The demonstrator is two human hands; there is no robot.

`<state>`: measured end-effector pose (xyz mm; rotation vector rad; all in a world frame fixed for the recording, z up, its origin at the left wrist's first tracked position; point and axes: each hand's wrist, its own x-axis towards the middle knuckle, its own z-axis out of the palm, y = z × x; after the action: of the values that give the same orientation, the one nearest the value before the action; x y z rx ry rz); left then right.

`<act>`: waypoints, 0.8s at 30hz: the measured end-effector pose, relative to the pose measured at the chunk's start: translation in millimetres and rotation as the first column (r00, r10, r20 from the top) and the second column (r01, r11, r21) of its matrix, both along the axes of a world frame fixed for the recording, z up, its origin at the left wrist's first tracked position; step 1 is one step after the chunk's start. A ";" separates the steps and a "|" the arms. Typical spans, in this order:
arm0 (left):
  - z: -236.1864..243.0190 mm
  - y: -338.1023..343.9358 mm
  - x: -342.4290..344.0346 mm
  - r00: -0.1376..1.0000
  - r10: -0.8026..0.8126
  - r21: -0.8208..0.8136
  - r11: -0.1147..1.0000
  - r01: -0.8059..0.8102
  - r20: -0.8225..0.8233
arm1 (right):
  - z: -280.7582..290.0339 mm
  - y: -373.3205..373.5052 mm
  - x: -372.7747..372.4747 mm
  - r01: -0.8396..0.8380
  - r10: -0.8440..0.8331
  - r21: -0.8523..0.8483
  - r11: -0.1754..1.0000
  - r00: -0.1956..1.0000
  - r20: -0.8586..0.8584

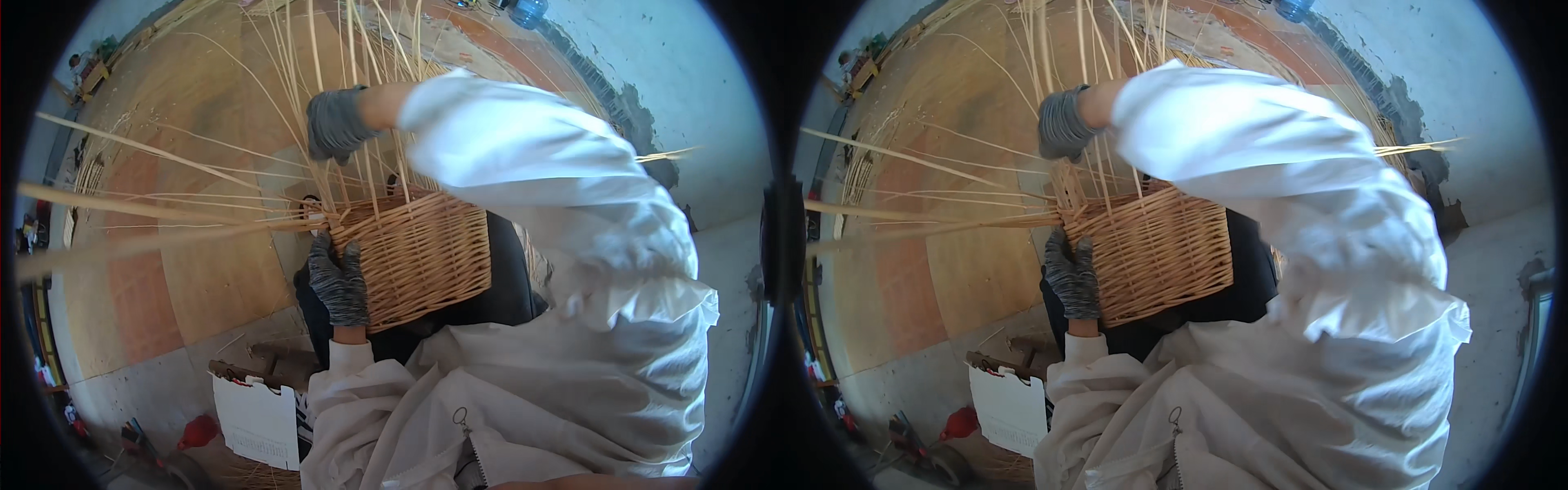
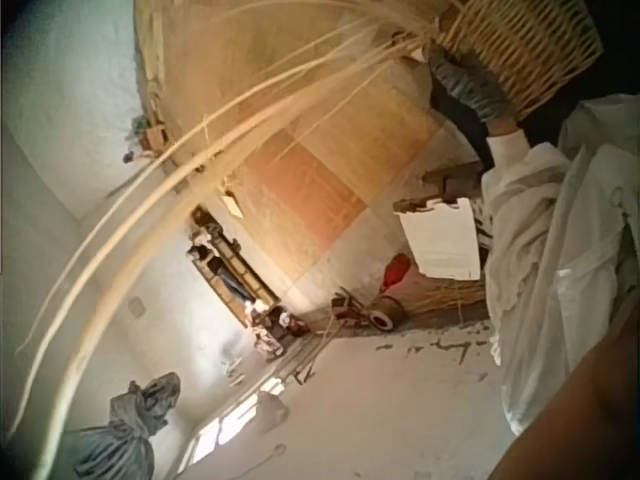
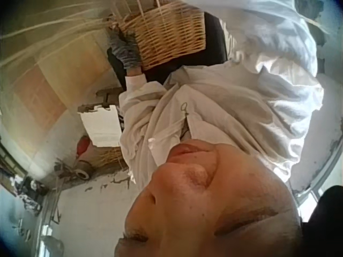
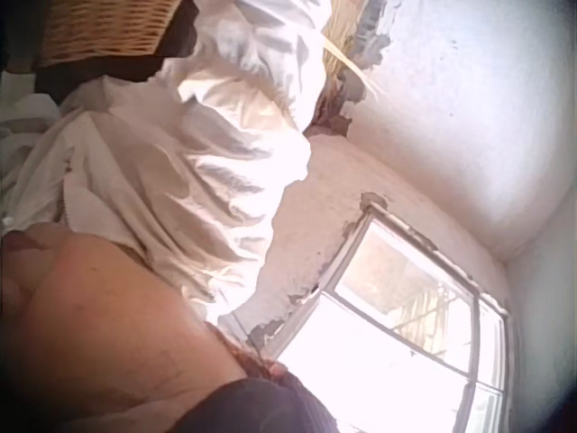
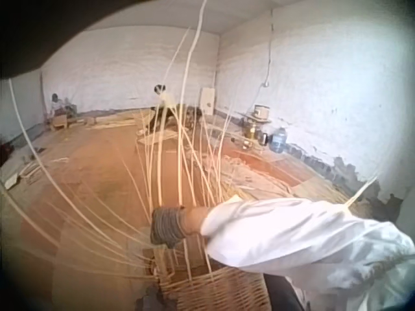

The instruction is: The person sits on the floor and weaves a rectangular basket using thin wooden strips. They interlace the strips by hand, pulling them through the vertical frame to build up the basket's sides.

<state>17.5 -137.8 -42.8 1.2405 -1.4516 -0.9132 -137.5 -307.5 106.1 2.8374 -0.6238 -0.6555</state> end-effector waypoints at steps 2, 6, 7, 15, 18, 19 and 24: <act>5.8 2.0 14.8 0.999 0.039 0.057 0.998 -0.039 -0.001 | 5.8 63.0 -34.2 -0.074 0.095 -0.075 0.994 0.937 0.337; 14.2 2.4 5.7 1.000 -0.016 0.041 0.999 0.015 0.027 | -40.8 186.0 -119.8 0.415 -0.375 -0.008 0.910 0.829 0.414; 12.6 0.1 4.6 0.999 -0.030 0.001 1.000 0.030 0.030 | -53.0 191.9 -121.5 0.483 -0.439 0.062 0.874 0.726 0.529; -9.4 -13.8 7.0 0.959 -0.088 -0.022 0.996 0.085 -0.269 | -67.0 236.5 -90.9 -0.206 -0.783 0.967 0.149 -0.622 -0.012; -1.8 -13.4 9.8 0.931 -0.101 0.026 0.993 0.117 -0.352 | -77.5 165.7 -77.0 -0.248 -0.423 0.592 0.767 -0.889 0.176; 4.6 -15.1 -3.5 0.905 -0.139 0.036 0.985 0.168 -0.402 | -102.6 138.1 -85.4 -0.408 -0.562 0.487 0.772 -0.796 0.224; 9.8 -8.2 -0.6 0.938 -0.064 -0.099 0.995 0.032 -0.340 | -70.2 147.9 -30.8 0.055 -0.392 0.635 0.770 -0.745 0.540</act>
<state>16.9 -146.1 -32.9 0.9268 -1.2339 -1.0267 -168.3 -159.6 36.0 1.8332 -1.7199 2.8336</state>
